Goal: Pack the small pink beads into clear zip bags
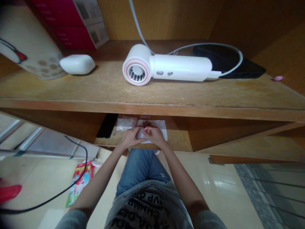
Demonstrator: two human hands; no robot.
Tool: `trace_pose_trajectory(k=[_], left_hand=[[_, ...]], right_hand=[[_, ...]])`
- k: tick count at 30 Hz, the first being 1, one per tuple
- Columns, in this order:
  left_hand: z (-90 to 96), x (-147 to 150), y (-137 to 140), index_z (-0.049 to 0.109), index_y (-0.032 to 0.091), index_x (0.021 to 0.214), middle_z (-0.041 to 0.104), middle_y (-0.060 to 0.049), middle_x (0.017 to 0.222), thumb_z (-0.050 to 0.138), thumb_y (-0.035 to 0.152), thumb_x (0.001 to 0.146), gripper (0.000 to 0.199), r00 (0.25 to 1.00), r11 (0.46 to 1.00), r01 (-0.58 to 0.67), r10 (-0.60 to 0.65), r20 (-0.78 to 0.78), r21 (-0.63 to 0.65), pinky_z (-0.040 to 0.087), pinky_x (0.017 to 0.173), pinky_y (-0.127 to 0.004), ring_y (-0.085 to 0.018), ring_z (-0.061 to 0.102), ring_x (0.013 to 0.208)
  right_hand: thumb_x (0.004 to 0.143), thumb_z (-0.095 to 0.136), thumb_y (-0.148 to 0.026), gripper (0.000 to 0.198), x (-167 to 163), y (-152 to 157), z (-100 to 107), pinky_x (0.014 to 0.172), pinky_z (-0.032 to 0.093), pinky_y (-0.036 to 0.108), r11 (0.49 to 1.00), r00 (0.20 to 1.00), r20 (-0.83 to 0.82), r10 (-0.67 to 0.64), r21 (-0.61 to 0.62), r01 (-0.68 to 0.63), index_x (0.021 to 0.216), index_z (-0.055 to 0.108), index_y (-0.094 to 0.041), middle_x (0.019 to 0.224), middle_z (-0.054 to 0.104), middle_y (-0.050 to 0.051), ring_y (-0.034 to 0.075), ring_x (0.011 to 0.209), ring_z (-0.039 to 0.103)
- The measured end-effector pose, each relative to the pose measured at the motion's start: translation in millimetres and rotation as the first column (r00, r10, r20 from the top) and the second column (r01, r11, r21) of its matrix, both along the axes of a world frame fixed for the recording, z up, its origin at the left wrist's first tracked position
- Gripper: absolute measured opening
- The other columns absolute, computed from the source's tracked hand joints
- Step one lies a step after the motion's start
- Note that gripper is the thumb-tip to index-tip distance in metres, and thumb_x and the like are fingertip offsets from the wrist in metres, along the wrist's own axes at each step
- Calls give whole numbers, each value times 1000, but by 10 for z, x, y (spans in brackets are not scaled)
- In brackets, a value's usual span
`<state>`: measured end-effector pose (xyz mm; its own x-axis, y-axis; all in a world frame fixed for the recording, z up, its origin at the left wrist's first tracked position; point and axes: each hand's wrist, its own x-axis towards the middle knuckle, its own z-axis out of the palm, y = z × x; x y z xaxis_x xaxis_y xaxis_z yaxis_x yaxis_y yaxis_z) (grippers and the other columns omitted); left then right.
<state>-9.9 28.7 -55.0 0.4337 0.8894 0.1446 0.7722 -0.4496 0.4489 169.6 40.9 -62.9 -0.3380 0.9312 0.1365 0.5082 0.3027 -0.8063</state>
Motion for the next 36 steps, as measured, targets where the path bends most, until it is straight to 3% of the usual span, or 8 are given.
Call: trace_pose_trajectory(k=[4, 11, 25, 31, 36], left_hand=[[0, -3, 3, 48, 18, 116, 62, -9, 108, 55, 56, 72, 59, 1000, 1000, 4, -4, -11, 9, 45, 83, -34, -25, 59, 98], [-2, -6, -3, 47, 17, 118, 62, -10, 107, 53, 59, 72, 62, 1000, 1000, 8, -8, -26, 28, 45, 81, -35, -26, 60, 96], [-48, -5, 8, 47, 16, 117, 62, -10, 108, 50, 63, 72, 65, 1000, 998, 18, -17, -11, 55, 46, 81, -35, -25, 60, 96], [-43, -8, 7, 49, 16, 116, 63, -10, 104, 50, 63, 72, 64, 1000, 997, 18, -17, -9, 70, 47, 79, -34, -24, 61, 93], [-23, -5, 1, 49, 15, 116, 63, -11, 104, 47, 65, 73, 66, 999, 998, 11, -8, -35, 67, 47, 77, -34, -25, 62, 92]], right_hand=[[79, 52, -37, 23, 62, 33, -31, 52, 35, 20, 997, 998, 20, -65, 36, 65, 87, 65, -20, 61, 57, -2, 11, 54, 48], [79, 52, -33, 19, 122, 39, 4, 50, 31, 21, 986, 958, 253, -135, 131, 104, 87, 65, -22, 58, 57, -2, 11, 52, 49], [80, 52, -28, 22, 69, -24, 106, 58, 34, 22, 995, 899, 436, -42, 97, 0, 94, 67, -24, 75, 69, 2, 15, 65, 60], [80, 51, -29, 21, 62, -21, 101, 56, 33, 22, 996, 915, 400, -45, 88, 11, 91, 68, -23, 71, 68, 2, 14, 62, 57], [79, 52, -32, 23, 89, 15, -18, 50, 30, 20, 998, 980, 189, -67, 33, 62, 90, 68, -19, 57, 57, -1, 10, 51, 48]])
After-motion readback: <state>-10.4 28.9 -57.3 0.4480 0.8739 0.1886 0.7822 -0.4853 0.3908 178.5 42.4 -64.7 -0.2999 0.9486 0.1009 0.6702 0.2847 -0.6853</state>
